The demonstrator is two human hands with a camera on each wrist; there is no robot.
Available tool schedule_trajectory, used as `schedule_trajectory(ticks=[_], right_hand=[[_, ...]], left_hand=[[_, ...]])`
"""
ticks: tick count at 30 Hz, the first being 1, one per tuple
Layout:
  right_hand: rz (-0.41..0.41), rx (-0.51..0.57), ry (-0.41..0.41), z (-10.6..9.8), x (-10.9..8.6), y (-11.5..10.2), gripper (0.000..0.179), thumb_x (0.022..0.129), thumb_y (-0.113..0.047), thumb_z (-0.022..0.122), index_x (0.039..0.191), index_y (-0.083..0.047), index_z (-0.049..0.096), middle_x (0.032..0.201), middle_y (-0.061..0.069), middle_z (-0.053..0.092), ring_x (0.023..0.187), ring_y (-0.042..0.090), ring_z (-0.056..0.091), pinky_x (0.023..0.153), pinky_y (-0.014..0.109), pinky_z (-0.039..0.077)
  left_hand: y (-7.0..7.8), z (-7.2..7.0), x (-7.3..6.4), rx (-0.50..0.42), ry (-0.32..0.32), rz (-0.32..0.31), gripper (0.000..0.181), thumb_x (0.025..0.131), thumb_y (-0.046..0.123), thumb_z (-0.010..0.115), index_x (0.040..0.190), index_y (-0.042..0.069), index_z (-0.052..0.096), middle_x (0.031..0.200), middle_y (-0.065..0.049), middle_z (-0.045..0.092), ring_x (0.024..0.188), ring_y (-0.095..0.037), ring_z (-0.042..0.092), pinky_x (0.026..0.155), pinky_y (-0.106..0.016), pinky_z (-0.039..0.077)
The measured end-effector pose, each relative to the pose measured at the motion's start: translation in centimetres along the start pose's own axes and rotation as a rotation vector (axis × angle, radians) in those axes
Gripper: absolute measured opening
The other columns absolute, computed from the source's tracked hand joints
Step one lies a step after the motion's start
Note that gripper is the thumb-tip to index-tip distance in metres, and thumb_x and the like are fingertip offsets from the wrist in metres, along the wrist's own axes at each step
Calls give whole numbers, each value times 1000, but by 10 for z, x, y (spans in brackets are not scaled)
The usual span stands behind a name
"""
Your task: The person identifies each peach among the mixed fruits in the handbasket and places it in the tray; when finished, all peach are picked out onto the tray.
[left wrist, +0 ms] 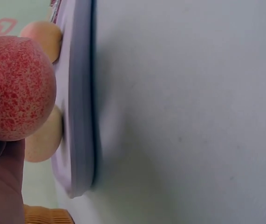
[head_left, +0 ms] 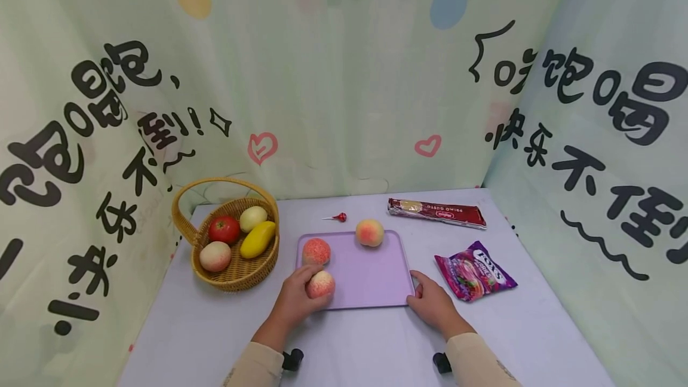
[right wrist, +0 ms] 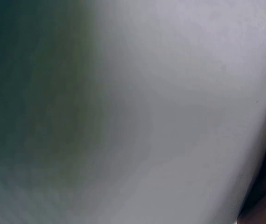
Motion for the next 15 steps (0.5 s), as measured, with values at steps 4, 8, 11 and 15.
schedule_trajectory(ticks=[4,8,11,15], right_hand=[[4,-6,-5,0,0,0,71,90,-23,73,153,-7,46,78,5,54,70,19,49,60,30,43],[8,-4,-10,0,0,0,71,90,-23,74,153,-7,45,79,5,54,71,19,50,60,30,43],[12,2,-11,0,0,1,71,90,-23,74,153,-8,45,79,5,54,71,19,50,60,29,44],[17,5,-11,0,1,1,71,90,-23,73,153,-8,46,79,5,54,71,19,50,59,28,43]], left_hand=[[-2,5,0,2,-28,-18,62,78,25,90,132,5,66,138,-9,65,127,-30,60,107,-51,51],[-6,10,-1,7,-53,-36,64,79,28,90,134,6,66,136,-6,65,124,-27,61,106,-50,52],[-8,12,-1,14,-60,-35,65,78,30,90,134,6,65,135,-5,66,123,-26,61,106,-50,52],[-7,13,0,4,-69,-51,67,79,31,89,135,6,64,136,-6,65,124,-28,61,106,-51,52]])
Point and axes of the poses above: each hand's wrist, its own x-axis towards the middle knuckle, its own z-axis out of the palm, y = z × x, the point moved 5 cm from there along x, towards the middle knuckle
